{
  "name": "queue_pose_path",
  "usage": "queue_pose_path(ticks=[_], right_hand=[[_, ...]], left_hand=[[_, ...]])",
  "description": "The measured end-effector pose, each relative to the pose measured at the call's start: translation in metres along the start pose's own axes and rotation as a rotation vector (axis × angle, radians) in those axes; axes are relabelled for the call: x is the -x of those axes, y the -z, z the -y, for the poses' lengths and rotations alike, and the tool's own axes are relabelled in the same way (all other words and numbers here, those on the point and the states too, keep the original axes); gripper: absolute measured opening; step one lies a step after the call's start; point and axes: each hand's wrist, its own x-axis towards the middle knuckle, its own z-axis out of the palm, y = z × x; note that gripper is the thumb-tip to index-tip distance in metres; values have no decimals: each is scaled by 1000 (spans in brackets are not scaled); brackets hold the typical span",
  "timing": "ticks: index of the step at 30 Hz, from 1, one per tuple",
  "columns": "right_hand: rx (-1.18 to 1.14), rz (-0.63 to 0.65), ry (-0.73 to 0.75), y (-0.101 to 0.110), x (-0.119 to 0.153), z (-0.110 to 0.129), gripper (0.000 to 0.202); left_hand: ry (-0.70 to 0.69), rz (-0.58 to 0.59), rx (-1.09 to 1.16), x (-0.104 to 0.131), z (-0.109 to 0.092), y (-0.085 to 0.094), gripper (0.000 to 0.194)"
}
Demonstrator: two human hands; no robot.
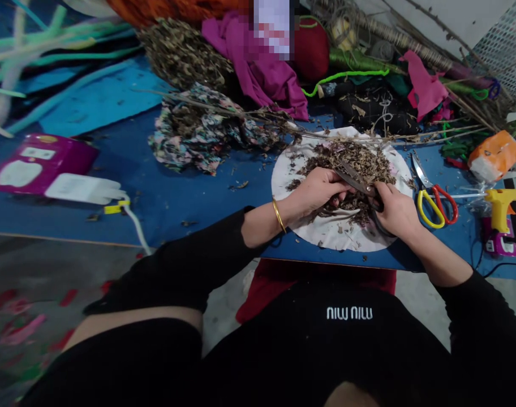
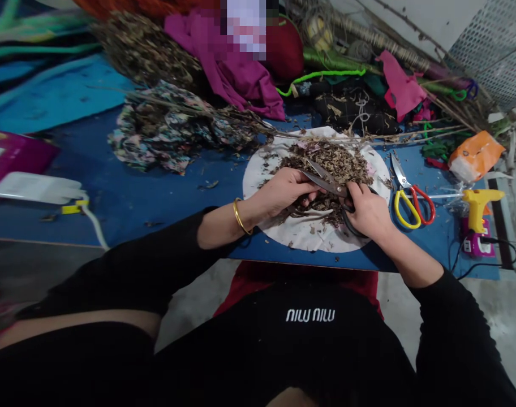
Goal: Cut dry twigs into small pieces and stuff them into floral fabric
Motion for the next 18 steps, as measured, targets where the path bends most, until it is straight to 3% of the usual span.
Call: queue_pose_path(ticks=[5, 10, 14, 18], right_hand=[[-71, -46, 2, -3, 0, -9, 44], [-199, -122, 26, 1, -2, -21, 51], [-243, -116, 59, 3, -2, -26, 53], [-261, -108, 116, 2, -2, -26, 53]], left_hand=[[-4, -22, 5, 3, -3, 2, 18], [-102, -86, 115, 3, -7, 5, 6], [-108, -138, 149, 2, -8, 4, 17], [-104, -112, 109, 2, -8, 0, 17]])
